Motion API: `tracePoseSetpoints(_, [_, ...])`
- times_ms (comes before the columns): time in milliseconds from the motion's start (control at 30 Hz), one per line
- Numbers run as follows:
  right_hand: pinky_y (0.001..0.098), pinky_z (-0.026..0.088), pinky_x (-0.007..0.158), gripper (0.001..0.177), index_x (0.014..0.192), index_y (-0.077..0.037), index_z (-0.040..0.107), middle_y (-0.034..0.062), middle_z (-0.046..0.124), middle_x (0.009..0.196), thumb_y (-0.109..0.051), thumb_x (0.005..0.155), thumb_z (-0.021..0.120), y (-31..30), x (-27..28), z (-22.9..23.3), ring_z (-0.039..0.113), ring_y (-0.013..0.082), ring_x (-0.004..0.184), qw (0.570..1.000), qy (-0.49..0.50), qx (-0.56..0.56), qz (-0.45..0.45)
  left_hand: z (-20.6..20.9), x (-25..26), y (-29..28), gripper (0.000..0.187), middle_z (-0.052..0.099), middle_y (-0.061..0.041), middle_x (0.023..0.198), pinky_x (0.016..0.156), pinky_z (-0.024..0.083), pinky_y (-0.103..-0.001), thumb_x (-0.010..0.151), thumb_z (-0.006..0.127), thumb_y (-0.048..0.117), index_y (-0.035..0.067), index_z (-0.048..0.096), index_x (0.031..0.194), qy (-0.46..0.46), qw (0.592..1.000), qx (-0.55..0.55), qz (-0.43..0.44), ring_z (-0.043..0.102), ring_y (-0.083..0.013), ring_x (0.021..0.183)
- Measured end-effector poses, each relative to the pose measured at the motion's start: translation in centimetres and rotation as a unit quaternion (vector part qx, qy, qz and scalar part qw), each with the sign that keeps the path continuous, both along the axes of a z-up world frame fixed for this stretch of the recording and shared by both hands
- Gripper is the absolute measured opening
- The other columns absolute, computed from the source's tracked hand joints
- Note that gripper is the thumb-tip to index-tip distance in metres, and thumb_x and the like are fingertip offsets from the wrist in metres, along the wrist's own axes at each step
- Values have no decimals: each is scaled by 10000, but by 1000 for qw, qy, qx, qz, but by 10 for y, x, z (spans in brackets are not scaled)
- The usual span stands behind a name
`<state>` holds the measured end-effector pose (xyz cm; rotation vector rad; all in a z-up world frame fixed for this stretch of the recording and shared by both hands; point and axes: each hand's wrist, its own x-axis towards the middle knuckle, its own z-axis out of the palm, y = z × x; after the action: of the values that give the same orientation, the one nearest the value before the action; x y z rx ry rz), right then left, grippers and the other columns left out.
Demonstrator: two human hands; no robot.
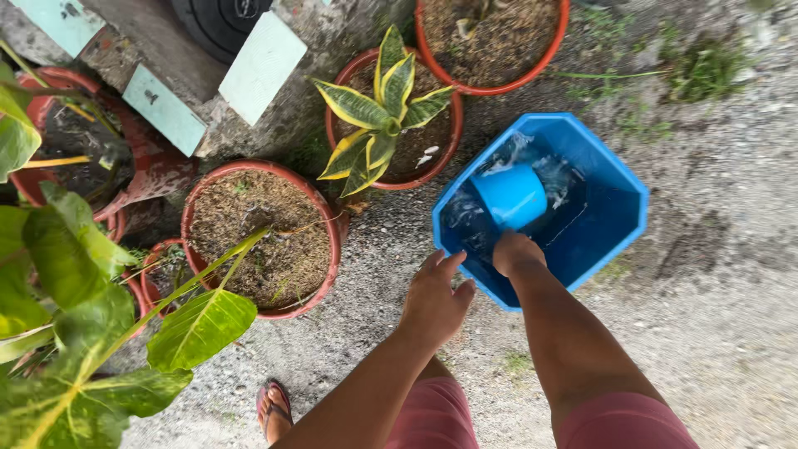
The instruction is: The person waters several potted plants using a blue dipper from a bucket and then pulls weeds from the ground by hand.
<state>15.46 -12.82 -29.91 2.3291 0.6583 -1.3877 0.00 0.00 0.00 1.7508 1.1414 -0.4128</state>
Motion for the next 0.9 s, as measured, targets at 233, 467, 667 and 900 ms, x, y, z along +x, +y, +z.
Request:
tracePoseSetpoints(233, [380,505,526,199,1016,-16,685,157,693,772,-176,900,667,9,9,141,644,256,611,888,95,224,-390,7,-67,-3,520,526,-211,1453,1099,488,-449,930,610,276,121,553,1423,78,994,-55,51,592,-369,1286])
tracePoseSetpoints(467, [318,406,450,148,975,3,705,103,637,700,-121,913,651,-73,-25,271,547,162,525,810,98,328,-476,19,-193,18,512,571,-206,1394,1103,460,-448,916,691,309,147,576,1388,125,990,-3,61,565,-362,1298])
tracePoseSetpoints(667, [314,454,491,168,962,30,695,125,673,708,-129,910,679,-69,-68,396,585,175,555,836,108,429,-324,75,-311,49,439,688,-153,1233,1001,538,-441,917,669,292,216,614,1346,170,967,-55,181,699,-329,1106])
tracePoseSetpoints(900, [326,505,541,178,1035,0,694,134,719,741,-106,893,670,49,-186,482,633,194,589,948,137,279,-69,39,-564,61,210,759,-137,993,850,585,-455,848,665,176,193,751,1039,180,887,91,416,744,-325,930])
